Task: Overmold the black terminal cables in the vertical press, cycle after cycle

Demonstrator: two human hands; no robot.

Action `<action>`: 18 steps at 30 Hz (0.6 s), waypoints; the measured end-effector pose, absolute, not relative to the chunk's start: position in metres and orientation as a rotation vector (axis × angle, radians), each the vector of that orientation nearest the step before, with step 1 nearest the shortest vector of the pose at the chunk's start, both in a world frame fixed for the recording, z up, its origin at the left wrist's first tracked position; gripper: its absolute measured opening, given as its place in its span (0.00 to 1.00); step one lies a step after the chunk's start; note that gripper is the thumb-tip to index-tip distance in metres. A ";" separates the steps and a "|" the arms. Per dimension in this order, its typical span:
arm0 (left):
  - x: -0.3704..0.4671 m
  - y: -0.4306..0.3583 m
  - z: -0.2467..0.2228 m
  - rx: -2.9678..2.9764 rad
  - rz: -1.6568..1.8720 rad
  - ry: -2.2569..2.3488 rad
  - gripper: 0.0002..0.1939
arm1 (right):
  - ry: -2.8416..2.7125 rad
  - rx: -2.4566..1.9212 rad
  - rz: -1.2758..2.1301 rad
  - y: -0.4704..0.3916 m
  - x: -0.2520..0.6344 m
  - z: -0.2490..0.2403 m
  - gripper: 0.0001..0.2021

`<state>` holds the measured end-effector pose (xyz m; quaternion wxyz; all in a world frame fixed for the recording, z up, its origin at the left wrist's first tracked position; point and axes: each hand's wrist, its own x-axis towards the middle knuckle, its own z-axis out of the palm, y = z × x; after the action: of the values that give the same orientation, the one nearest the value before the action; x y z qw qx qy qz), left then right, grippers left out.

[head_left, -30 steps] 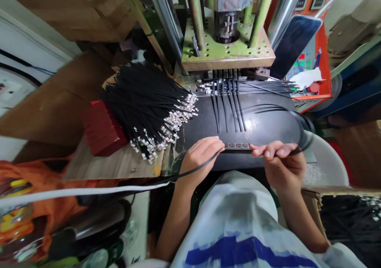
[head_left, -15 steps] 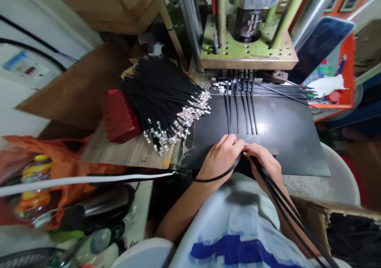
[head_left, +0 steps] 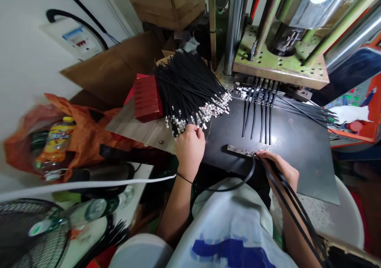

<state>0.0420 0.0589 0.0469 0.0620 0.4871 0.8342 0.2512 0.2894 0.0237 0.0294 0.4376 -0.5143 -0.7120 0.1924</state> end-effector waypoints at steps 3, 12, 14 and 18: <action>0.043 0.049 0.048 1.196 1.041 2.108 0.05 | -1.702 -1.277 0.447 0.023 0.287 0.028 0.05; 0.074 0.028 0.046 0.403 1.292 1.057 0.20 | -1.459 -1.390 0.683 0.024 0.290 0.025 0.05; 0.077 0.032 0.044 0.349 1.294 1.051 0.23 | -1.493 -1.394 0.606 0.023 0.287 0.025 0.03; 0.078 0.038 0.042 0.434 1.286 1.007 0.16 | -1.733 -1.376 0.397 0.024 0.286 0.025 0.05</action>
<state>0.0776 0.0382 0.0424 0.6636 0.1921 0.4457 0.5693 0.2857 0.0243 0.0251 0.4321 -0.5519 -0.6952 0.1592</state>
